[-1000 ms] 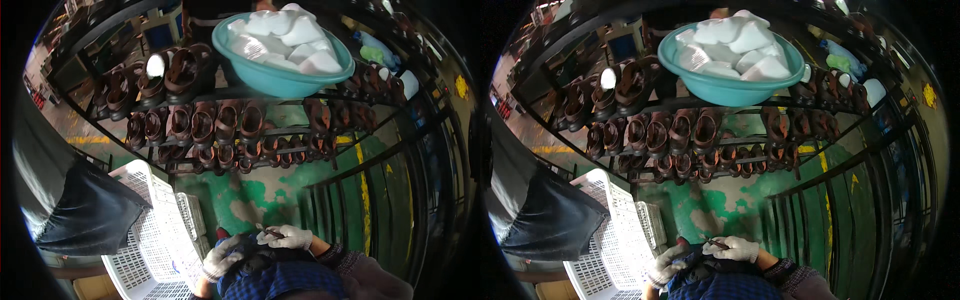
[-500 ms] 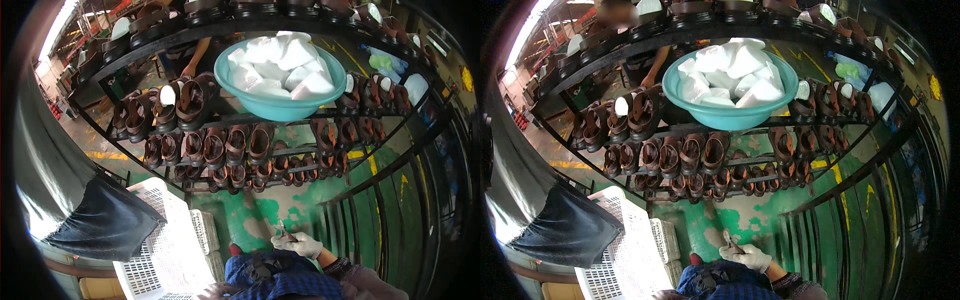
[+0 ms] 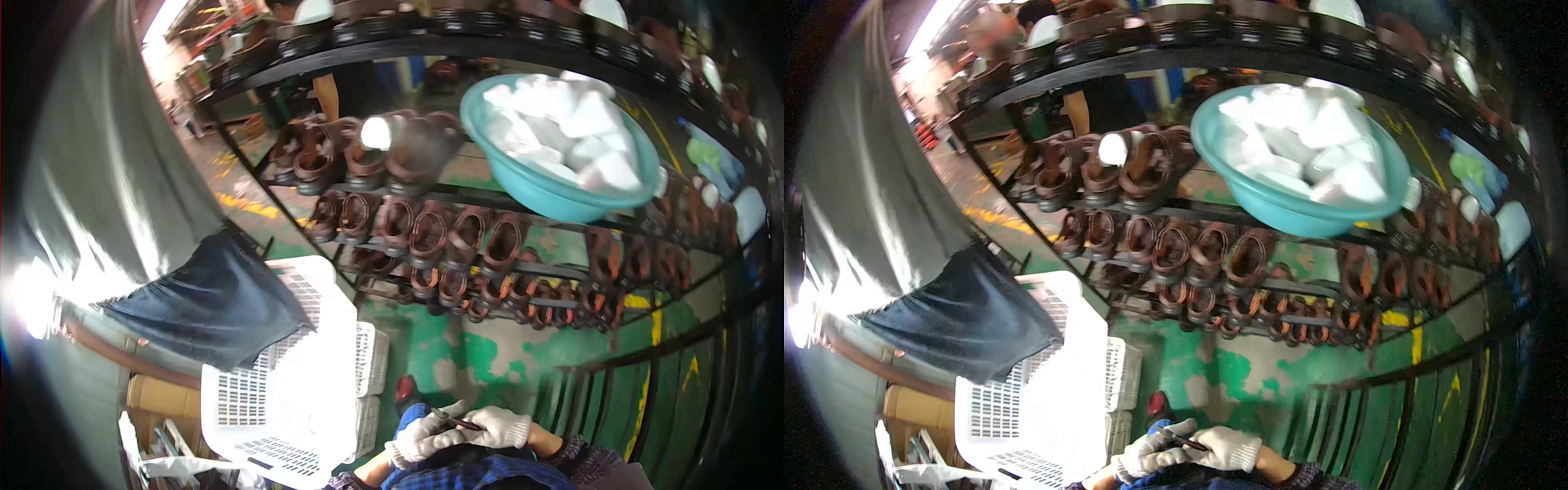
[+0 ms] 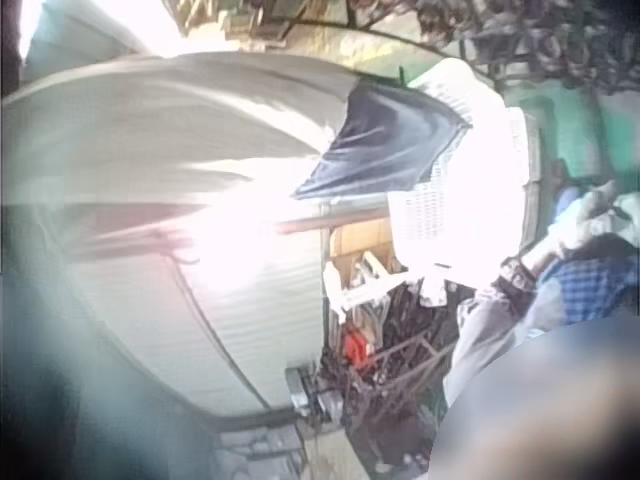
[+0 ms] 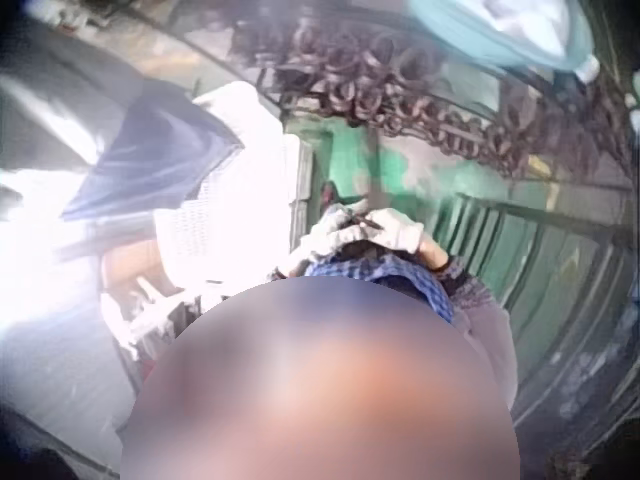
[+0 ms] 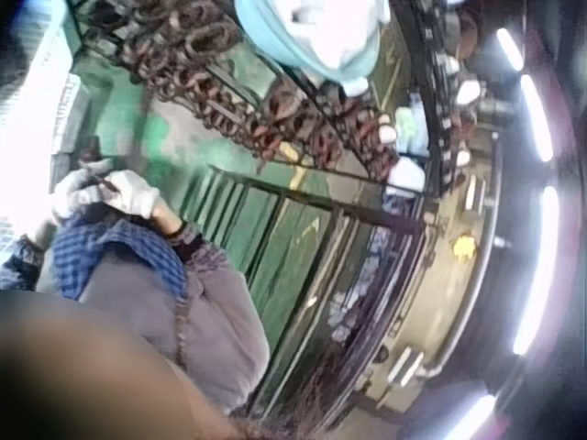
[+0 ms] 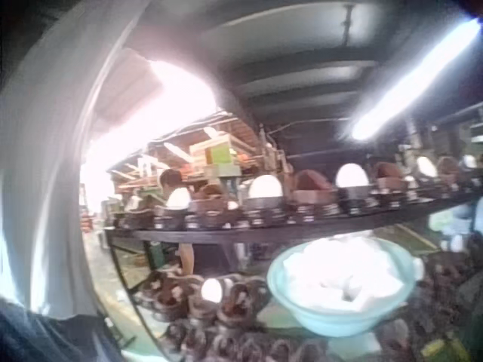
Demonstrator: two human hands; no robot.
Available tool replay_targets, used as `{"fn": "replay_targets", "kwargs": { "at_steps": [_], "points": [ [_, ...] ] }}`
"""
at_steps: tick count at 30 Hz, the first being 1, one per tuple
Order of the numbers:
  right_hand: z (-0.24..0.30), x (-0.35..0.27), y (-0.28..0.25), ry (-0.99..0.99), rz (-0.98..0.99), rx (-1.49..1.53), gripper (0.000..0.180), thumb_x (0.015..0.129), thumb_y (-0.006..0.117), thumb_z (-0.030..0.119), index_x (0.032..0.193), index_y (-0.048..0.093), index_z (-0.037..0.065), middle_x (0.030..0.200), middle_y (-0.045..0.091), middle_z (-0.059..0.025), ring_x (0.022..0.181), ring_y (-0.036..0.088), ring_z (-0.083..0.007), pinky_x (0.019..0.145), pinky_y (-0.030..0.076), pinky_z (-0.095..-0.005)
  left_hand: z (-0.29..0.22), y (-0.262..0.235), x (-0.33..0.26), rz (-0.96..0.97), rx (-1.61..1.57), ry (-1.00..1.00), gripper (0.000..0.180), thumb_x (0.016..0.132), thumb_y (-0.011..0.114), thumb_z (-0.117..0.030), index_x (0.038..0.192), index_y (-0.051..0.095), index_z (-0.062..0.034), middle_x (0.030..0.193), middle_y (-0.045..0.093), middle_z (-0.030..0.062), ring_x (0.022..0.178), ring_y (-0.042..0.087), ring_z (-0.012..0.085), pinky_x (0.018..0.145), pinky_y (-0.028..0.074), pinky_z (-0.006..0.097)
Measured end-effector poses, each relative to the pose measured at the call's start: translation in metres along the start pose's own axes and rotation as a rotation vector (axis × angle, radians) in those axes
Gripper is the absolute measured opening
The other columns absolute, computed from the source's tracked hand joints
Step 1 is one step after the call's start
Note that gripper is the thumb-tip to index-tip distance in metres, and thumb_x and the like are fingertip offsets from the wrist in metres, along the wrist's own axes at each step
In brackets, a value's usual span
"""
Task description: The worker is trimming excess material or threads from sandals using pliers and then placing them on a drying or storage rack in a factory setting.
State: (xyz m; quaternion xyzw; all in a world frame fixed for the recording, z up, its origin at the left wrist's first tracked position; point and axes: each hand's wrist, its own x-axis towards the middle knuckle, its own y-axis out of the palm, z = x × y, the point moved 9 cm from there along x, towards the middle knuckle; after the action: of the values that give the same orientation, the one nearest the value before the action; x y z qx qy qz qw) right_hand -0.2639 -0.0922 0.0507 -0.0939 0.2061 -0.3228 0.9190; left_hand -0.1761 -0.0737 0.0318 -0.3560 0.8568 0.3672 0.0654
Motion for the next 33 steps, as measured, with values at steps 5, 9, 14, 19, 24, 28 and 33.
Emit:
{"fn": "replay_targets", "kwargs": {
  "at_steps": [5, 9, 14, 19, 24, 28, 33],
  "points": [
    [-0.062, 0.038, -0.001, 0.105, -0.084, 0.389, 0.029, 0.095, 0.055, 0.027, 0.108, 0.060, 0.002, 0.094, 0.068, -0.0070, 0.084, 0.064, -0.0183, 0.076, 0.050, -0.0309, -0.072, -0.129, -0.019, -0.461, 0.263, 0.231, 0.079, 0.090, 0.065, -0.037, 0.146, 0.027, 0.0016, 0.144, 0.041, 0.0170, 0.135, 0.037, 0.0256, 0.110, 0.030, 0.035],
    [-0.083, 0.078, -0.021, 0.201, -0.160, 0.836, 0.026, 0.096, 0.047, 0.005, 0.116, 0.048, -0.012, 0.103, 0.055, -0.0072, 0.086, 0.054, -0.0119, 0.077, 0.047, -0.0218, -0.170, -0.268, -0.052, -0.805, 0.187, 0.432, 0.075, 0.090, 0.063, -0.023, 0.149, 0.022, -0.0011, 0.138, 0.047, 0.0143, 0.127, 0.045, 0.0246, 0.106, 0.036, 0.035],
    [-0.033, 0.110, -0.091, 0.331, -0.614, 0.485, 0.022, 0.091, 0.059, 0.015, 0.097, 0.069, -0.004, 0.091, 0.071, -0.0068, 0.087, 0.065, -0.0128, 0.080, 0.050, -0.0267, -0.303, -0.388, -0.092, -1.081, 0.390, 0.426, 0.070, 0.090, 0.061, -0.016, 0.149, 0.025, -0.0062, 0.126, 0.056, 0.0083, 0.101, 0.053, 0.0132, 0.087, 0.044, 0.028],
    [-0.029, 0.141, -0.112, 0.546, -0.647, 0.322, 0.038, 0.091, 0.057, 0.039, 0.101, 0.071, 0.004, 0.085, 0.071, -0.0089, 0.081, 0.066, -0.0162, 0.074, 0.051, -0.0318, -0.407, -0.429, -0.142, -1.225, 0.218, 0.623, 0.078, 0.088, 0.059, -0.024, 0.151, 0.015, -0.0184, 0.107, 0.055, 0.0046, 0.096, 0.057, 0.0206, 0.086, 0.044, 0.038],
    [-0.041, 0.169, -0.107, 0.436, -0.682, 0.483, 0.040, 0.085, 0.065, 0.042, 0.095, 0.072, 0.004, 0.081, 0.070, -0.0054, 0.077, 0.065, -0.0152, 0.070, 0.050, -0.0326, -0.392, -0.434, -0.241, -1.646, -0.041, 1.004, 0.039, 0.082, 0.060, -0.010, 0.118, 0.046, -0.0070, 0.090, 0.047, 0.0025, 0.081, 0.044, 0.0085, 0.074, 0.036, 0.027],
    [-0.030, 0.195, -0.122, 0.592, -0.572, 0.475, 0.026, 0.083, 0.071, 0.027, 0.093, 0.071, 0.003, 0.080, 0.069, -0.0069, 0.073, 0.063, -0.0127, 0.069, 0.051, -0.0276, -0.330, -0.430, -0.331, -1.909, 0.154, 0.984, 0.090, 0.078, 0.059, -0.001, 0.152, 0.009, -0.0092, 0.150, 0.024, 0.0161, 0.130, 0.034, 0.0258, 0.104, 0.030, 0.034],
    [-0.058, 0.250, -0.113, 0.400, -0.313, 0.411, 0.033, 0.087, 0.067, 0.031, 0.090, 0.069, -0.002, 0.083, 0.071, -0.0117, 0.075, 0.067, -0.0198, 0.069, 0.051, -0.0299, -0.284, -0.376, -0.367, -2.055, -0.042, 1.068, 0.090, 0.075, 0.057, -0.007, 0.153, 0.010, -0.0130, 0.082, 0.041, -0.0016, 0.077, 0.043, 0.0104, 0.078, 0.036, 0.031]
  ]
}}
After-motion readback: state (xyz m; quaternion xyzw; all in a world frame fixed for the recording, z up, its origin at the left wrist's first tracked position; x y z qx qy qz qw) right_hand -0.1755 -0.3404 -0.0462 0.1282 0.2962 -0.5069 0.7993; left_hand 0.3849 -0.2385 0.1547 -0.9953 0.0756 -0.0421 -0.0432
